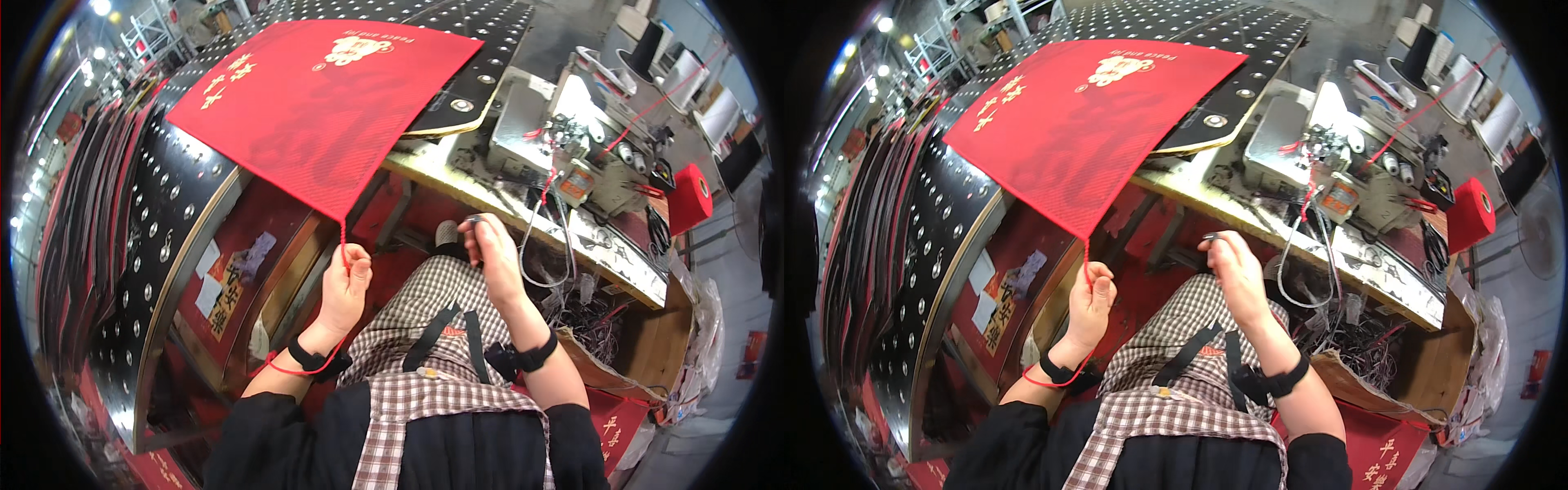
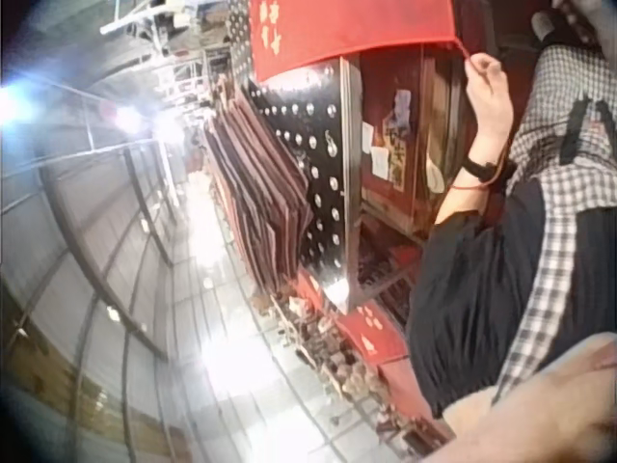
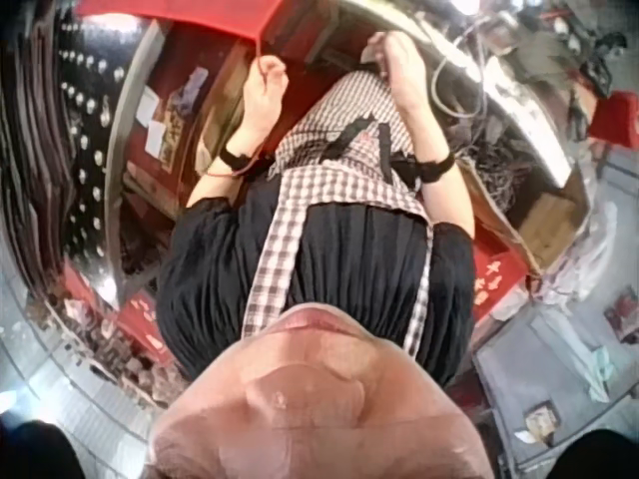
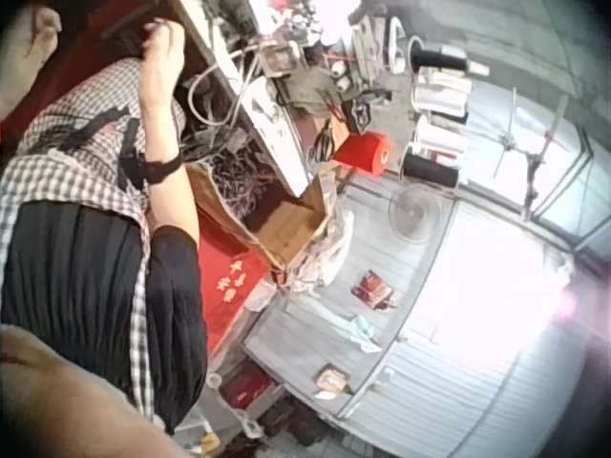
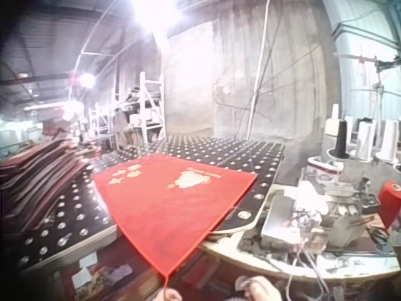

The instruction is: The person is using an industrial sewing machine to sew the edges of a large red mat and attach a red decorative cord.

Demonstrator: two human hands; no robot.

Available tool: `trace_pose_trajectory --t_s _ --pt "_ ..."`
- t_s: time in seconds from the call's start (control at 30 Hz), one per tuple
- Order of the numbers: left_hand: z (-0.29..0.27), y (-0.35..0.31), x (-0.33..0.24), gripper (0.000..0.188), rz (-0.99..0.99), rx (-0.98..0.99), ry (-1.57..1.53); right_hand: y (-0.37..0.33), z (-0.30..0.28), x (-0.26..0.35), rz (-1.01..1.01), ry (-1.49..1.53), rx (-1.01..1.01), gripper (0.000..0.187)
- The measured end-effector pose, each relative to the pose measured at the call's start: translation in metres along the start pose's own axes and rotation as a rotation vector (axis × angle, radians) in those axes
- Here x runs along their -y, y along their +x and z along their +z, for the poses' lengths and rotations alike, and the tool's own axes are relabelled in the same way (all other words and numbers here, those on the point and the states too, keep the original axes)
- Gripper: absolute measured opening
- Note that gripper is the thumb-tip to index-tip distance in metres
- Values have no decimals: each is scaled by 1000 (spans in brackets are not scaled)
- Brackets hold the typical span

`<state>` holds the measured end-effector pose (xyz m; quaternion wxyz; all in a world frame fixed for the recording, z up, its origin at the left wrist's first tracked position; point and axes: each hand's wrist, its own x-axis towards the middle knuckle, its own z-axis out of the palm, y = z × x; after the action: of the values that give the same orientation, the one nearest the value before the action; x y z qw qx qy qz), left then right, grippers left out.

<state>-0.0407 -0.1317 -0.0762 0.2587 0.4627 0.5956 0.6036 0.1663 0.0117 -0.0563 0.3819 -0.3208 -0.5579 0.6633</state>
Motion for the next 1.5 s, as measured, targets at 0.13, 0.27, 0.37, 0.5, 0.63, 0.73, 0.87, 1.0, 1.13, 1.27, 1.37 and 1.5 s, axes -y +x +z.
trace_pose_trajectory --t_s 0.13,0.27,0.37,0.5,0.63,0.73,0.87,1.0,1.13,1.27,1.37,1.5 --pt "-31 -25 -8 20 -55 -88 280 30 65 -15 -75 -377 230 38" --pt "-36 -35 -12 12 107 2 502 48 105 -23 -409 -669 270 36" --pt "-35 -33 -13 12 129 13 502 52 112 -24 -464 -790 297 35" --pt "-36 -28 -14 13 178 33 515 55 116 -28 -507 -771 240 35" --pt "-38 -26 -15 12 200 40 520 57 117 -30 -508 -821 248 34" --pt "-39 -26 -15 12 158 62 538 58 118 -30 -529 -818 215 34" --pt "-38 -25 -15 12 158 49 510 59 118 -30 -545 -822 199 33" --pt "-39 -25 -12 12 169 55 525 59 119 -30 -534 -828 212 33" --pt "-39 -26 -9 11 214 20 506 59 119 -29 -539 -847 213 32" --pt "-42 -29 -7 12 171 35 540 59 119 -28 -498 -824 248 35" --pt "-56 -27 -7 13 219 79 654 60 120 -27 -528 -831 201 33" --pt "-81 -16 -15 22 315 -75 918 59 118 -27 -515 -836 214 35"
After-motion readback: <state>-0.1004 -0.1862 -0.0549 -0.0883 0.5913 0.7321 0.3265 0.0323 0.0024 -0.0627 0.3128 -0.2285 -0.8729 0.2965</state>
